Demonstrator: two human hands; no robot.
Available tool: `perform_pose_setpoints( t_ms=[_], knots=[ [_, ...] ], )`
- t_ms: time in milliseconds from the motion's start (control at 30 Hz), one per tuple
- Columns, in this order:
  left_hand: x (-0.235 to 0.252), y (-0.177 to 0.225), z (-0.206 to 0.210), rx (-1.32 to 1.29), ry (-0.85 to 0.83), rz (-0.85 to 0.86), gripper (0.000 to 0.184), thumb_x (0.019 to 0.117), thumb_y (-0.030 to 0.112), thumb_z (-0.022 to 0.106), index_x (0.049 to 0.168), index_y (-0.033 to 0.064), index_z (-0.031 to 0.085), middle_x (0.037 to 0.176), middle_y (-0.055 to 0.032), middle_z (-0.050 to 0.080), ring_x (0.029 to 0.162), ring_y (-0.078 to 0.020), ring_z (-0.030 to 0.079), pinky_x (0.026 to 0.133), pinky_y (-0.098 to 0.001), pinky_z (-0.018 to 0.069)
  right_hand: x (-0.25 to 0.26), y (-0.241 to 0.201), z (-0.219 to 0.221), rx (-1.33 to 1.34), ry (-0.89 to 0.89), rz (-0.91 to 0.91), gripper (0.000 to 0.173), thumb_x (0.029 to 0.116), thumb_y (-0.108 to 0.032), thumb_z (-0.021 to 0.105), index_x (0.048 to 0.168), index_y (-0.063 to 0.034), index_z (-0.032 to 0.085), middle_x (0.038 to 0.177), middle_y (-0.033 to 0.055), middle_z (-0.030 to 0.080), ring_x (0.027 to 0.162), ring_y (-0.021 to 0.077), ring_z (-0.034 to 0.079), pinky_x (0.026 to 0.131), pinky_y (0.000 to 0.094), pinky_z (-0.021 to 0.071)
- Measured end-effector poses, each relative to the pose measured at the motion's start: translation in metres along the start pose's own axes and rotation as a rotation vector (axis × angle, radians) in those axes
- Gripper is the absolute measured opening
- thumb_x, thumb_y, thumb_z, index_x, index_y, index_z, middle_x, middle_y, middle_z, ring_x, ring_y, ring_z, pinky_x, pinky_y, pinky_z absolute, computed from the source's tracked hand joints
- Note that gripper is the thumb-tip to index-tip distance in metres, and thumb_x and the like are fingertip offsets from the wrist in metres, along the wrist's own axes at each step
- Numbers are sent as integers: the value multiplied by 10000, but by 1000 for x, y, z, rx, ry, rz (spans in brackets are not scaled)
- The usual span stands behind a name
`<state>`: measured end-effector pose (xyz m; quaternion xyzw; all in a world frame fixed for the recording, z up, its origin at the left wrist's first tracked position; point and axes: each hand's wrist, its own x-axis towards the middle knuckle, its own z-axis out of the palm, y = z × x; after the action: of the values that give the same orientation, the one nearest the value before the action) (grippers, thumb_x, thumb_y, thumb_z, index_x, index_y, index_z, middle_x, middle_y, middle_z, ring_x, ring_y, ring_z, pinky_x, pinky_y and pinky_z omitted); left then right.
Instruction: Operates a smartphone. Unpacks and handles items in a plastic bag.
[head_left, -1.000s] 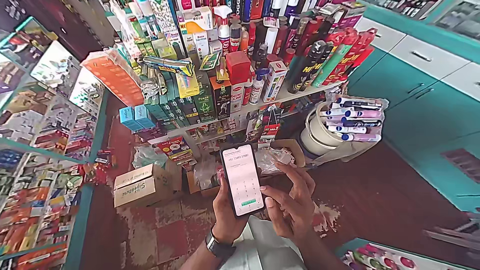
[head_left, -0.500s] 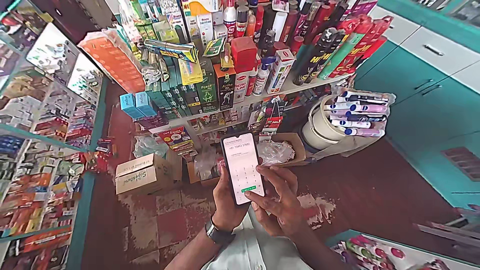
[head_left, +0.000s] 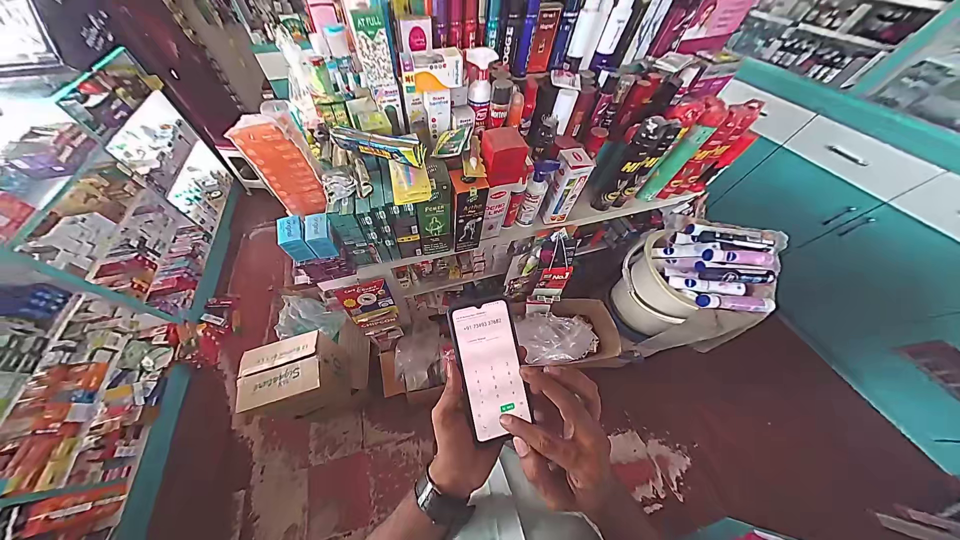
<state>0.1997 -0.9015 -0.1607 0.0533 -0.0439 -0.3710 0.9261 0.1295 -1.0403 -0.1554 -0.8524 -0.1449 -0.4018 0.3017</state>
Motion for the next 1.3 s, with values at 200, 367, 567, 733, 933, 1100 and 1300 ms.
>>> perform_pose_setpoints(
  t_ms=[200,367,567,733,933,1100,1300],
  knots=[
    [-14,22,-6,10,-49,6,590,958,583,563,1330,134,654,1301,-162,674,1206,-287,658,1010,-483,536,4,-10,19,24,57,-25,236,1026,-375,496,1173,-347,679,1486,-102,501,1443,172,377,1176,385,319],
    [-31,35,-9,14,-25,63,600,943,586,587,1336,136,650,1302,-169,670,1194,-298,663,995,-494,543,8,-18,32,83,51,-31,225,1036,-376,484,1113,-323,690,1427,-95,537,1429,163,391,1192,384,302],
    [-59,39,-9,12,-13,244,605,936,578,602,1338,129,650,1310,-170,667,1205,-298,657,999,-492,542,19,-22,45,245,-18,-88,218,1036,-383,500,1096,-314,698,1442,-101,541,1444,169,388,1201,373,310],
    [-101,42,-13,70,48,458,631,949,602,562,1371,136,617,1369,-212,616,1230,-357,630,1011,-524,524,23,-35,70,448,-116,-145,238,1040,-379,491,1051,-288,710,1438,-99,548,1452,165,378,1215,371,291],
    [-165,35,-13,108,194,709,592,966,593,545,1338,144,650,1325,-162,660,1213,-286,651,1017,-479,534,19,-61,117,807,-365,-26,272,1051,-356,495,1190,-222,687,1420,7,587,1367,205,510,1118,409,457],
    [-202,39,-17,83,239,807,576,956,586,561,1310,146,677,1264,-169,692,1163,-310,680,978,-502,555,64,-120,167,1166,-805,479,545,1027,-230,553,1485,38,428,1198,77,708,1065,131,695,890,291,602],
    [-261,87,-22,124,275,930,541,946,576,586,1266,155,700,1199,-137,726,1114,-261,707,958,-464,572,82,-217,225,1104,-875,456,445,892,-263,746,1232,-11,611,999,30,748,873,96,737,742,248,634]
  ],
)
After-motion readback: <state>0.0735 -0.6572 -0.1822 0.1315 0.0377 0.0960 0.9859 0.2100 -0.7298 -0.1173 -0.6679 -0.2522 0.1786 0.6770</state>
